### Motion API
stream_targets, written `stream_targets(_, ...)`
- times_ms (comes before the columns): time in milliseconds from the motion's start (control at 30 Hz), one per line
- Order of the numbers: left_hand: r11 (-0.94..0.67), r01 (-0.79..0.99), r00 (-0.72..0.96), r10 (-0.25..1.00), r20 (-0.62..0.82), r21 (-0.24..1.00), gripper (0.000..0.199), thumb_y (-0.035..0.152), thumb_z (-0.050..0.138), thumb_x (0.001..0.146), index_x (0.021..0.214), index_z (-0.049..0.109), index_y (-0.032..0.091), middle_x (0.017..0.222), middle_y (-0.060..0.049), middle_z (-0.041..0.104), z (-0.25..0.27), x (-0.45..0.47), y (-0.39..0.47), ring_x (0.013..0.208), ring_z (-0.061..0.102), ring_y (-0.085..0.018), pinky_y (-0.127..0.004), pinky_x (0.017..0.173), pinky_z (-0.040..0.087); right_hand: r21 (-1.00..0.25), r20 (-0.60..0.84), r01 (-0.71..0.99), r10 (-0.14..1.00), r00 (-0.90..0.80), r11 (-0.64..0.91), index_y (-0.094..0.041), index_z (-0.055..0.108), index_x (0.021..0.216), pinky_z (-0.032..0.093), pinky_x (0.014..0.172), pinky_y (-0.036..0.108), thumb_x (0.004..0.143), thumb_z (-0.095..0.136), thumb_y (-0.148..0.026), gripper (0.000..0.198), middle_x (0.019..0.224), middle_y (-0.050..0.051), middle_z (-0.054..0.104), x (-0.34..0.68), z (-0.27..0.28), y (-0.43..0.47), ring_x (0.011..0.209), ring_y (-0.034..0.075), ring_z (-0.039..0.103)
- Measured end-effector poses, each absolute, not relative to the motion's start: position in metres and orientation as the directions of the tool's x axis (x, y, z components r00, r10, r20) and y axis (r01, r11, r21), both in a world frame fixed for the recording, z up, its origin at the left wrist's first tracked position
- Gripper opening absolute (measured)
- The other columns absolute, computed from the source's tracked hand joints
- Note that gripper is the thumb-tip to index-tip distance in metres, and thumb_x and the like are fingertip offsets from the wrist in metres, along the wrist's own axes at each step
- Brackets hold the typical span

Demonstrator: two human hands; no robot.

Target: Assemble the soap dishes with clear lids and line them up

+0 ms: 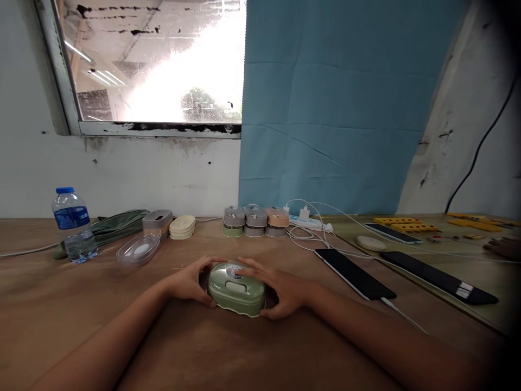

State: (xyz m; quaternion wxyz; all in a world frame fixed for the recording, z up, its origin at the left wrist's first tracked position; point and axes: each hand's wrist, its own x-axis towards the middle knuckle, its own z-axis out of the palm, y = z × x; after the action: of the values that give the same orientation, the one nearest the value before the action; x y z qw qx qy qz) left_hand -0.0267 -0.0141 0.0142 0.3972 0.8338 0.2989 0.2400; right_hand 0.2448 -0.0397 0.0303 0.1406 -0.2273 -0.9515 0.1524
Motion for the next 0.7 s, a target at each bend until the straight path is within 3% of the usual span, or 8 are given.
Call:
stream_targets(100, -0.536, 0.314, 0.704, 0.685, 0.186, 0.784, 0.084, 0.016, 0.072, 0.048, 0.124, 0.037, 0.027, 0.119, -0.005, 0.044, 0.012, -0.034, -0.008, 0.109, 0.042, -0.023, -0.038, 0.096, 0.031, -0.295, 0.208, 0.391, 0.458, -0.864, 0.872, -0.024, 0.031, 0.129, 0.027, 0.100, 0.039, 0.066, 0.064, -0.038, 0.072, 0.142, 0.010, 0.013, 0.242, 0.027, -0.039, 0.129, 0.026, 0.017)
stream_targets(167, -0.554, 0.325, 0.641, 0.725, 0.252, 0.767, 0.071, 0.014, 0.065, 0.054, 0.120, 0.041, 0.026, 0.111, -0.004, 0.046, 0.007, -0.036, -0.004, 0.100, 0.046, -0.019, -0.035, 0.091, 0.036, -0.230, 0.252, 0.434, 0.484, -0.838, 0.871, -0.025, 0.039, 0.124, 0.028, 0.099, 0.040, 0.068, 0.061, -0.046, 0.064, 0.139, 0.010, 0.020, 0.239, 0.024, -0.036, 0.127, 0.026, 0.022)
stream_targets(233, -0.535, 0.378, 0.485, 0.810, 0.332, 0.755, 0.054, 0.012, 0.058, 0.059, 0.111, 0.047, 0.022, 0.100, -0.004, 0.047, 0.001, -0.035, 0.001, 0.084, 0.049, -0.015, -0.032, 0.082, 0.041, -0.176, 0.317, 0.510, 0.539, -0.781, 0.842, -0.027, 0.042, 0.123, 0.029, 0.097, 0.042, 0.068, 0.060, -0.050, 0.062, 0.135, 0.010, 0.027, 0.235, 0.021, -0.032, 0.122, 0.027, 0.030)
stream_targets(333, -0.401, 0.472, 0.101, 0.909, 0.404, 0.785, 0.036, 0.012, 0.053, 0.059, 0.095, 0.049, 0.017, 0.092, -0.003, 0.041, -0.004, -0.033, 0.010, 0.067, 0.046, -0.012, -0.032, 0.073, 0.043, -0.160, 0.400, 0.581, 0.590, -0.701, 0.798, -0.027, 0.041, 0.124, 0.033, 0.094, 0.041, 0.066, 0.062, -0.047, 0.064, 0.129, 0.010, 0.034, 0.221, 0.017, -0.025, 0.113, 0.027, 0.040)
stream_targets(433, -0.253, 0.488, -0.311, 0.844, 0.437, 0.835, 0.032, 0.014, 0.054, 0.059, 0.089, 0.045, 0.017, 0.092, -0.002, 0.036, -0.002, -0.036, 0.018, 0.065, 0.045, -0.010, -0.035, 0.078, 0.042, -0.185, 0.425, 0.586, 0.602, -0.676, 0.789, -0.027, 0.035, 0.127, 0.038, 0.090, 0.035, 0.069, 0.061, -0.036, 0.064, 0.130, 0.008, 0.033, 0.194, 0.013, -0.010, 0.107, 0.023, 0.046)
stream_targets(500, -0.206, 0.479, -0.477, 0.755, 0.450, 0.854, 0.031, 0.015, 0.055, 0.060, 0.088, 0.043, 0.018, 0.093, -0.002, 0.034, 0.001, -0.041, 0.022, 0.066, 0.043, -0.010, -0.035, 0.082, 0.040, -0.193, 0.409, 0.641, 0.654, -0.636, 0.743, -0.029, 0.031, 0.129, 0.041, 0.087, 0.033, 0.075, 0.054, -0.030, 0.059, 0.132, 0.008, 0.032, 0.171, 0.010, 0.005, 0.105, 0.021, 0.049)
stream_targets(567, -0.188, 0.467, -0.558, 0.696, 0.452, 0.864, 0.029, 0.016, 0.055, 0.062, 0.087, 0.041, 0.018, 0.093, -0.002, 0.033, 0.004, -0.045, 0.023, 0.071, 0.043, -0.011, -0.035, 0.083, 0.039, -0.158, 0.373, 0.744, 0.737, -0.564, 0.650, -0.030, 0.029, 0.129, 0.042, 0.085, 0.033, 0.077, 0.052, -0.032, 0.057, 0.134, 0.007, 0.030, 0.147, 0.008, 0.023, 0.108, 0.022, 0.047)
stream_targets(700, -0.149, 0.426, -0.627, 0.662, 0.410, 0.892, 0.026, 0.015, 0.055, 0.062, 0.083, 0.040, 0.019, 0.092, -0.004, 0.033, 0.006, -0.047, 0.024, 0.085, 0.042, -0.016, -0.034, 0.087, 0.036, -0.146, 0.360, 0.813, 0.796, -0.487, 0.564, -0.028, 0.033, 0.125, 0.044, 0.080, 0.036, 0.080, 0.049, -0.028, 0.047, 0.133, 0.010, 0.030, 0.106, 0.004, 0.065, 0.105, 0.024, 0.049)
